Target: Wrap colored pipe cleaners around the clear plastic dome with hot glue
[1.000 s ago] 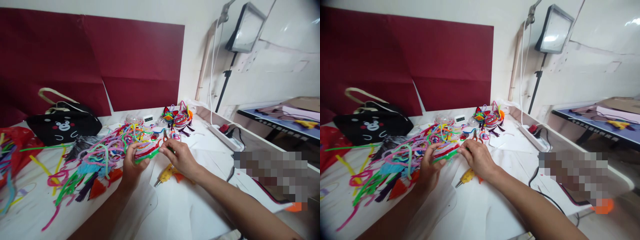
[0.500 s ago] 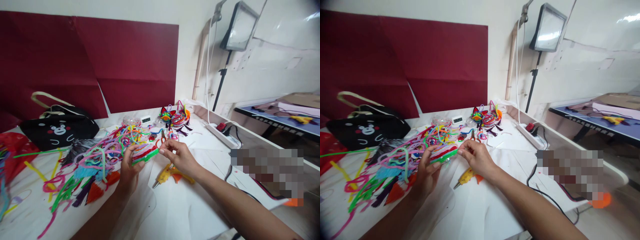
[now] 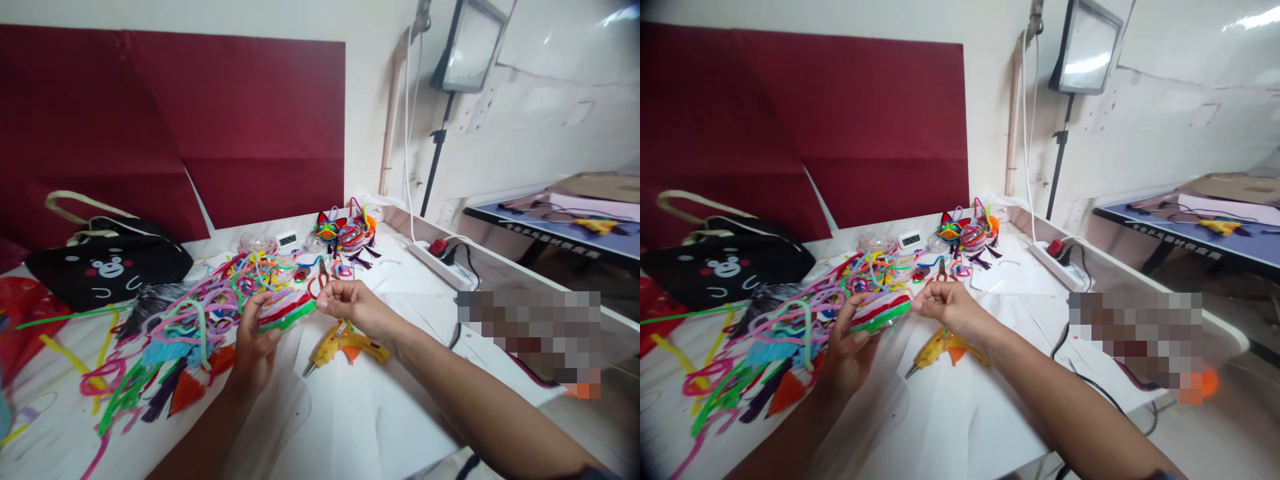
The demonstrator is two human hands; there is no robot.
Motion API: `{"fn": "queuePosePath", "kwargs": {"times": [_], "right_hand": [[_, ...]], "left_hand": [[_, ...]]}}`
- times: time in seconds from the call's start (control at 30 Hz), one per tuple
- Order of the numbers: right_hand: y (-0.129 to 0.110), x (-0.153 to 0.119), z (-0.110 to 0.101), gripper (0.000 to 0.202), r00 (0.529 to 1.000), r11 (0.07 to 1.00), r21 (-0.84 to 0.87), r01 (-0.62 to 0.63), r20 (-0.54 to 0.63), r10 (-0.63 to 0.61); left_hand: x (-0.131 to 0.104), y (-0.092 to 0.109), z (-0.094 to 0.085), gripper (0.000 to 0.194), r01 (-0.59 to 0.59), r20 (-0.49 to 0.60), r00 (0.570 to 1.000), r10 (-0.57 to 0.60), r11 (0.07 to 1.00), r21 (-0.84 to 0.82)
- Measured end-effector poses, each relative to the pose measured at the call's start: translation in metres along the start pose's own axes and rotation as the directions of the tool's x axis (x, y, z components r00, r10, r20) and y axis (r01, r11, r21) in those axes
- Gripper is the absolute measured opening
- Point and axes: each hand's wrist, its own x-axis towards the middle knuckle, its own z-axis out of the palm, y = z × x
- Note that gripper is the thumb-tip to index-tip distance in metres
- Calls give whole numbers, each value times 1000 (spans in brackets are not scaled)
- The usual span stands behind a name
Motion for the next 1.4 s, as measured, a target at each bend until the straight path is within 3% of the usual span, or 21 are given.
{"fn": "queuePosePath", "kwargs": {"times": [0.73,0.97,1.4], "right_hand": [[1,0,1,38,1000,997,72,-27,-7,27],[-4,-1,4,36,997,986,148,-72,-27,77],[3,1,-1,35,993,963,244,-118,54,108]], "left_hand": [[-4,1,1,49,95,65,994,-87,986,-134],[-5,2,4,50,115,8,993,-115,982,-148],[-5,1,2,51,169,68,985,-160,969,-178]]}}
